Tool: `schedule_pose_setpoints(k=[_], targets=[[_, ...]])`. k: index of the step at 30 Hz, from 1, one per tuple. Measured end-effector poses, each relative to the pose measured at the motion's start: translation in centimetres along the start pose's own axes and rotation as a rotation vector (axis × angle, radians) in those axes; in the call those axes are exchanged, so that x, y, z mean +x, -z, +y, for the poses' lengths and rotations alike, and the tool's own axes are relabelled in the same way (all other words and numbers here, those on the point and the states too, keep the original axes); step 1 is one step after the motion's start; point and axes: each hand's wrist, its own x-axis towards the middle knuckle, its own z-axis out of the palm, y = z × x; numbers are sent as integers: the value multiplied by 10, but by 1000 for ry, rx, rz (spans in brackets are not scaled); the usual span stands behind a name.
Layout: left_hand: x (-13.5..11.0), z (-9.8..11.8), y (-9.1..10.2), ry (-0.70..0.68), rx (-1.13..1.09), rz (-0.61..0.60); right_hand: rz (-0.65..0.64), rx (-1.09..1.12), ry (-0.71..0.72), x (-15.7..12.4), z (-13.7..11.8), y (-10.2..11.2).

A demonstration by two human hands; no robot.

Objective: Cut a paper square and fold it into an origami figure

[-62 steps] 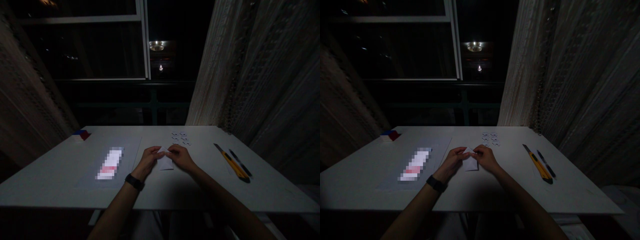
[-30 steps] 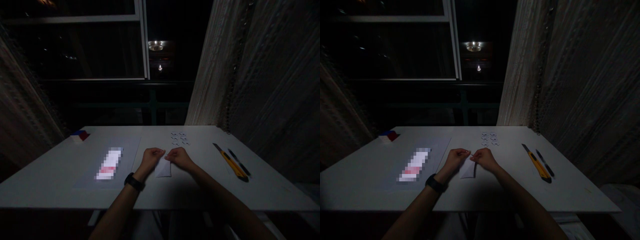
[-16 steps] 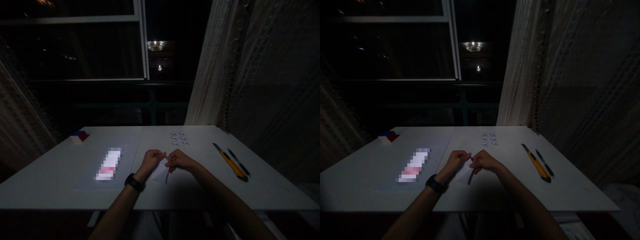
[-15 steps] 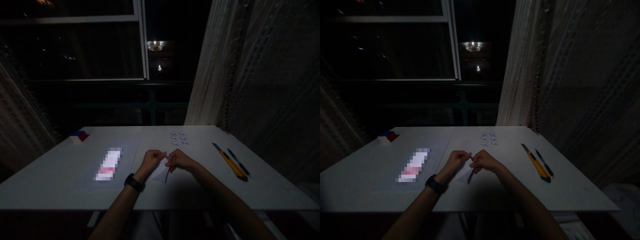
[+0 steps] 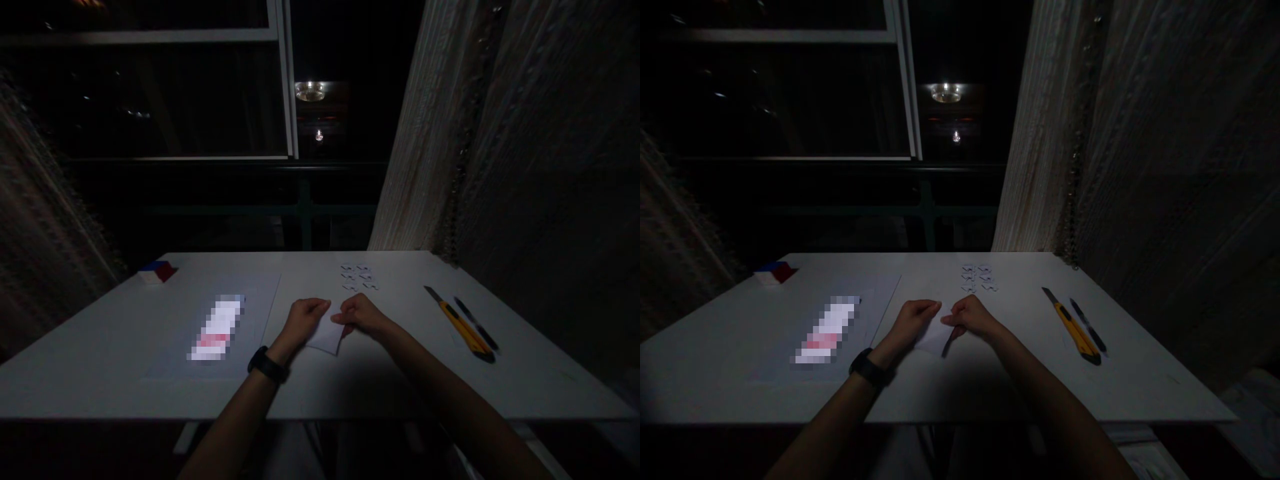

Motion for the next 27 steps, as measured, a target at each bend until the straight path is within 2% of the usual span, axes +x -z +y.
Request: schedule_pose_setpoints(k=[5,8,10,12,17,21,24,27], targets=[[2,-3,0,29,-3,116,14,37,19,0,-2,0],[1,-5,-1,-15,93,108,15,-30,75,0,-1,-1],[1,-6,-2,-28,128,99,60,-61,87,2,1,-2],[1,-6,-3,-32,124,93,93,-63,85,3,2,-2],[0,-6,-4,-48,117,50,82,-85,137,2,0,-3],[-2,-5,-3,-60,141,41,127,-37,101,0,-5,-4],[-1,-5,-2,-47,117,47,78,54,69,0,-5,-4],[1,-6,-3,-7,52,23,40,86,101,0,-3,-2]])
